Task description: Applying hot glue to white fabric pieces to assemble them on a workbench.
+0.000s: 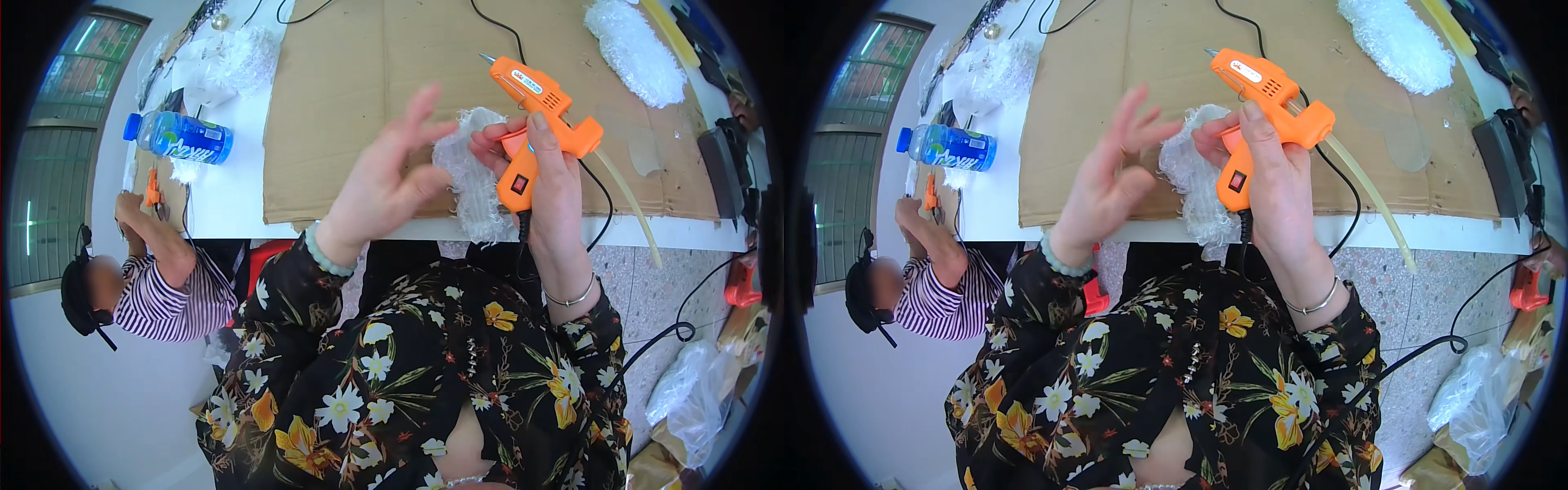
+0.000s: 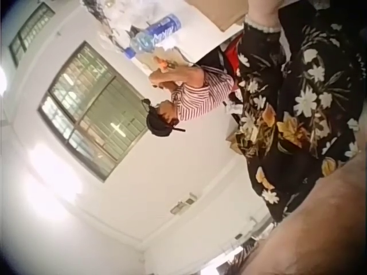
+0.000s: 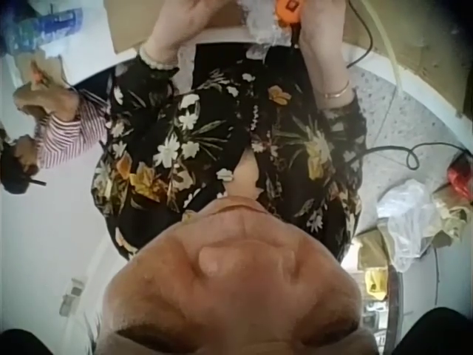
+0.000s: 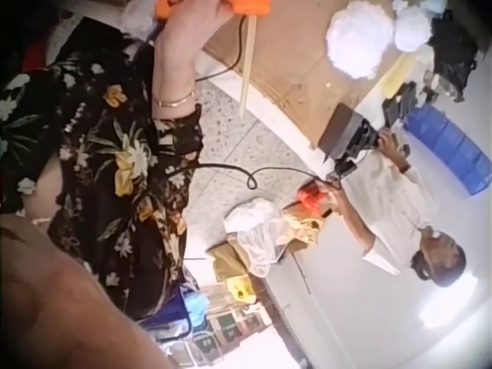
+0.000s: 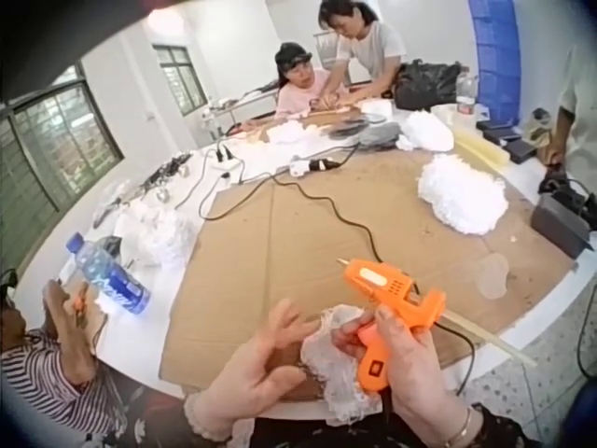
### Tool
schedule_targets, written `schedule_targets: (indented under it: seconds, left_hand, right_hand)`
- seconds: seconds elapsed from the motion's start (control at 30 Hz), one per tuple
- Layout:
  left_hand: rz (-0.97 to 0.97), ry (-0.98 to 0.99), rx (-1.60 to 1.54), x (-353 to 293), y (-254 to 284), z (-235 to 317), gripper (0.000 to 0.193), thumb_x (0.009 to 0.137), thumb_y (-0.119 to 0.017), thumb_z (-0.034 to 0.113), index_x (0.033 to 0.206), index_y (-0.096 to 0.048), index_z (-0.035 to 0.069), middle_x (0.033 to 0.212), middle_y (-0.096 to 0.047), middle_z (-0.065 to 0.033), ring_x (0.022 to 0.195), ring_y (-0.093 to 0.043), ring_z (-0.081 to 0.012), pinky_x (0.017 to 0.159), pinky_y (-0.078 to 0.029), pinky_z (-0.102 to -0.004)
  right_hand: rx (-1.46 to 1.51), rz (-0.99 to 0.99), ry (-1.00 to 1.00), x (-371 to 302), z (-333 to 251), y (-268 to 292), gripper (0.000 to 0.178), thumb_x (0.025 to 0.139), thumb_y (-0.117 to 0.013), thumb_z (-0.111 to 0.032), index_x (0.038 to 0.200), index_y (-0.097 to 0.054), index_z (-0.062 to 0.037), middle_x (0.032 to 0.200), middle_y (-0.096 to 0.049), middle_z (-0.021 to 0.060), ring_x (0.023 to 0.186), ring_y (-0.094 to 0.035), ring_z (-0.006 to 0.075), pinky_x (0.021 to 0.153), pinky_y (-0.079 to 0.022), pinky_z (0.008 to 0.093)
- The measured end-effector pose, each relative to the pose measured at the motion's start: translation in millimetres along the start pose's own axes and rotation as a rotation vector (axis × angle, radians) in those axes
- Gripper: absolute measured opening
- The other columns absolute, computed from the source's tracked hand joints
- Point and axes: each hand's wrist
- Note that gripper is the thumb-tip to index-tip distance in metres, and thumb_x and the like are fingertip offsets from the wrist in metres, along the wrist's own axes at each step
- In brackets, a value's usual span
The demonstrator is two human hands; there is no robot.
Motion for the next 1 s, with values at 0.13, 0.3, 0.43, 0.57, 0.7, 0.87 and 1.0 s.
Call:
schedule_targets:
  seconds: [0.13, 0.3, 0.43, 0.57, 0.7, 0.87, 1.0]
  left_hand:
    - [0.075, 0.029, -0.086, 7, 11, -6, 0.076, 0.084, -0.061, 0.046, 0.143, -0.029, 0.008, 0.118, -0.06, -0.0148, 0.125, -0.042, -0.0402, 0.105, -0.028, -0.0514]
    - [-0.149, -0.147, 0.432, 8, 13, 3, 0.077, 0.084, -0.058, 0.051, 0.142, -0.03, 0.007, 0.115, -0.061, -0.0123, 0.124, -0.043, -0.0385, 0.106, -0.027, -0.0506]
    - [-0.215, -0.222, 0.56, 22, 12, 7, 0.074, 0.086, -0.056, 0.051, 0.14, -0.033, 0.006, 0.109, -0.062, -0.0093, 0.119, -0.049, -0.0329, 0.105, -0.03, -0.0465]
    - [-0.169, 0.018, -0.055, 43, 17, -6, 0.066, 0.089, -0.054, 0.046, 0.14, -0.036, 0.008, 0.106, -0.062, -0.0078, 0.11, -0.053, -0.0295, 0.1, -0.036, -0.0406]
    - [-0.19, -0.14, 0.074, 54, 12, -12, 0.056, 0.094, -0.051, 0.036, 0.139, -0.037, 0.008, 0.106, -0.064, -0.0077, 0.101, -0.056, -0.0227, 0.095, -0.039, -0.0333]
    - [-0.136, 0.114, -0.391, 65, 24, -15, 0.047, 0.096, -0.05, 0.025, 0.139, -0.04, 0.009, 0.102, -0.065, -0.0056, 0.101, -0.055, -0.0144, 0.095, -0.038, -0.0306]
    - [0.287, 0.018, -0.268, 62, 53, -18, 0.039, 0.091, -0.056, 0.007, 0.13, -0.051, 0.006, 0.1, -0.065, -0.0031, 0.092, -0.057, -0.0075, 0.083, -0.044, -0.0212]
  right_hand:
    - [-0.012, 0.015, -0.003, 1, 2, 3, 0.033, 0.097, -0.047, -0.029, 0.096, -0.054, 0.0039, 0.091, -0.062, 0.0178, 0.087, -0.064, 0.0281, 0.086, -0.053, 0.0423]
    - [-0.006, 0.029, -0.02, 1, 0, -2, 0.035, 0.097, -0.047, -0.03, 0.097, -0.054, 0.0036, 0.091, -0.062, 0.0178, 0.09, -0.064, 0.0275, 0.085, -0.053, 0.0432]
    - [-0.001, 0.014, -0.027, 0, -2, 2, 0.036, 0.097, -0.045, -0.034, 0.099, -0.052, 0.0013, 0.094, -0.06, 0.0159, 0.094, -0.062, 0.0268, 0.087, -0.052, 0.0442]
    - [0.156, 0.056, -0.034, -2, -5, 3, 0.035, 0.097, -0.043, -0.037, 0.1, -0.05, -0.0034, 0.097, -0.058, 0.0124, 0.098, -0.058, 0.0254, 0.089, -0.05, 0.0448]
    - [0.235, 0.05, -0.032, -2, -6, 2, 0.033, 0.098, -0.042, -0.033, 0.099, -0.05, -0.0019, 0.096, -0.06, 0.0146, 0.093, -0.062, 0.027, 0.085, -0.052, 0.048]
    - [0.22, 0.041, -0.068, -4, -11, -1, 0.033, 0.097, -0.044, -0.038, 0.099, -0.051, -0.006, 0.096, -0.058, 0.0101, 0.094, -0.058, 0.0221, 0.089, -0.048, 0.0449]
    - [0.134, 0.108, 0.02, -14, -31, 0, 0.033, 0.096, -0.045, -0.038, 0.099, -0.052, -0.0059, 0.096, -0.058, 0.0096, 0.091, -0.057, 0.0206, 0.087, -0.048, 0.0454]
Point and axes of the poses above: each hand's wrist, its own x-axis towards the middle knuckle, its own y-axis out of the back of the hand, z = x × y
